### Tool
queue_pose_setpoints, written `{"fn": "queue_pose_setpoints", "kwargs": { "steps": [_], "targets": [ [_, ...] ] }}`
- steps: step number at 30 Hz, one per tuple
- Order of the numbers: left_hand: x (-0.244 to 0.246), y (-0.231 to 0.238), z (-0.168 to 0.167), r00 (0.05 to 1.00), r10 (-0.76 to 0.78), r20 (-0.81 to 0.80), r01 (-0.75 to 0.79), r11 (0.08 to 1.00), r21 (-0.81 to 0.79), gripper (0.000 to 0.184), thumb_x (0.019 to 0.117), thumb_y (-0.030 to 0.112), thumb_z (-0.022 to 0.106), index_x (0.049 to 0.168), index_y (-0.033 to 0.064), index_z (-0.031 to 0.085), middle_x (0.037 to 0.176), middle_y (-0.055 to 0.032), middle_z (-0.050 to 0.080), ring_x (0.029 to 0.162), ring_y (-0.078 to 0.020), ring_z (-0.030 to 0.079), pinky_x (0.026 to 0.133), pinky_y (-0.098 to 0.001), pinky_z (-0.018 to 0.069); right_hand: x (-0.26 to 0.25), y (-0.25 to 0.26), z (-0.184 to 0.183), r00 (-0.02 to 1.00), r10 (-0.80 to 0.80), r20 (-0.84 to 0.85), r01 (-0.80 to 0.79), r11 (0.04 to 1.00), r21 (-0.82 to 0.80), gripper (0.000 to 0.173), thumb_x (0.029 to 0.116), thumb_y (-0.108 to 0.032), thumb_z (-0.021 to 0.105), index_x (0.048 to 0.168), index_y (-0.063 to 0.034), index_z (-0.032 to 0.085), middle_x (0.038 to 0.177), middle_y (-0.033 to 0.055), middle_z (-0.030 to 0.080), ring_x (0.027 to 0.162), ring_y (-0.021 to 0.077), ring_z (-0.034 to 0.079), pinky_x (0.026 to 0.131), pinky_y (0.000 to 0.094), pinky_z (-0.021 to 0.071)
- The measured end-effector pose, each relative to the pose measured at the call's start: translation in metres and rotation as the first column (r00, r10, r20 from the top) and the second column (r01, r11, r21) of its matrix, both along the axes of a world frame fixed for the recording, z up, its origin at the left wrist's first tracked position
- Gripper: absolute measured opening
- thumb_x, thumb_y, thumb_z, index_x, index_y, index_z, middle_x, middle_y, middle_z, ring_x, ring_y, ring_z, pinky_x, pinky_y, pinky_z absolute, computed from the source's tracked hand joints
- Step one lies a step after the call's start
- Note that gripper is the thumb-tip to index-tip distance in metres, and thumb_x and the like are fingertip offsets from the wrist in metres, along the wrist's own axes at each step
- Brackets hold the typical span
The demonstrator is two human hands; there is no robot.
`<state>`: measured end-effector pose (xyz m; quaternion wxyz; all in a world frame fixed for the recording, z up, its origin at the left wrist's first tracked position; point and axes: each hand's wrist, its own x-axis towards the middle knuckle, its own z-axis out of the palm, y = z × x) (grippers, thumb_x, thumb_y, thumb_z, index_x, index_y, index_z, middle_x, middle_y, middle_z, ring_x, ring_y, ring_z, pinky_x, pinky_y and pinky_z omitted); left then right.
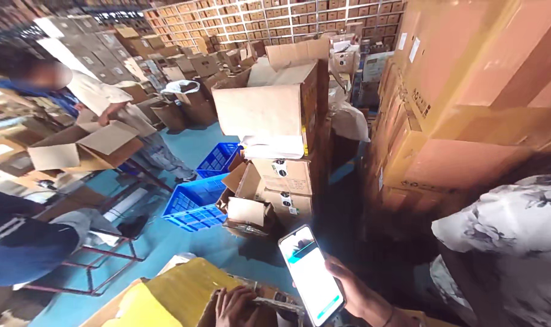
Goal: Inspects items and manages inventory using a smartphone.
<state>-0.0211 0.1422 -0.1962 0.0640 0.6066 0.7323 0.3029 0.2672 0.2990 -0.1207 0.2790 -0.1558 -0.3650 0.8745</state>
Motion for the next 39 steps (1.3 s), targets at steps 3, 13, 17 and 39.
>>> {"fn": "queue_pose_setpoints", "kwargs": {
  "steps": [3,13,17,39],
  "targets": [
    [0.000,0.000,-0.002,1.000,0.001,0.002,-0.001,1.000,0.001,0.026,0.0761,0.026,0.077,0.097,0.0094,0.079,0.109,-0.0084,0.074,0.120,-0.0350,0.061,0.119,-0.0644,0.0185,-0.002,0.000,0.001,1.000,0.011,-0.013,-0.011,1.000,-0.004,0.063,0.0926,-0.055,0.066,0.139,-0.0143,0.054,0.120,0.0075,0.071,0.107,0.0195,0.070,0.093,0.0391,0.0585],
    [0.001,0.001,-0.003,1.000,0.009,-0.028,-0.009,1.000,0.020,0.025,0.0761,0.029,0.076,0.096,0.0133,0.079,0.106,-0.0043,0.074,0.119,-0.0309,0.062,0.119,-0.0625,0.0195,-0.003,-0.003,0.000,1.000,0.025,-0.001,-0.025,1.000,-0.009,0.061,0.0929,-0.055,0.066,0.138,-0.0145,0.054,0.118,0.0054,0.072,0.105,0.0173,0.071,0.092,0.0372,0.0593],
    [0.002,0.001,0.000,1.000,0.005,-0.023,-0.005,1.000,0.019,0.025,0.0762,0.028,0.075,0.095,0.0119,0.079,0.107,-0.0059,0.074,0.119,-0.0331,0.063,0.118,-0.0654,0.0212,-0.004,-0.003,-0.001,0.999,0.012,0.030,-0.012,1.000,0.006,0.060,0.0934,-0.055,0.064,0.137,-0.0145,0.054,0.116,0.0033,0.073,0.103,0.0156,0.072,0.090,0.0359,0.0599],
    [0.005,0.003,-0.006,0.997,0.076,-0.022,-0.075,0.995,0.072,0.024,0.0758,0.036,0.073,0.091,0.0192,0.079,0.106,0.0036,0.074,0.120,-0.0225,0.062,0.121,-0.0589,0.0208,-0.011,-0.002,-0.007,0.997,0.071,-0.037,-0.072,0.996,-0.043,0.071,0.0913,-0.056,0.067,0.144,-0.0118,0.050,0.125,0.0139,0.068,0.112,0.0263,0.069,0.097,0.0439,0.0572]
  ]
}}
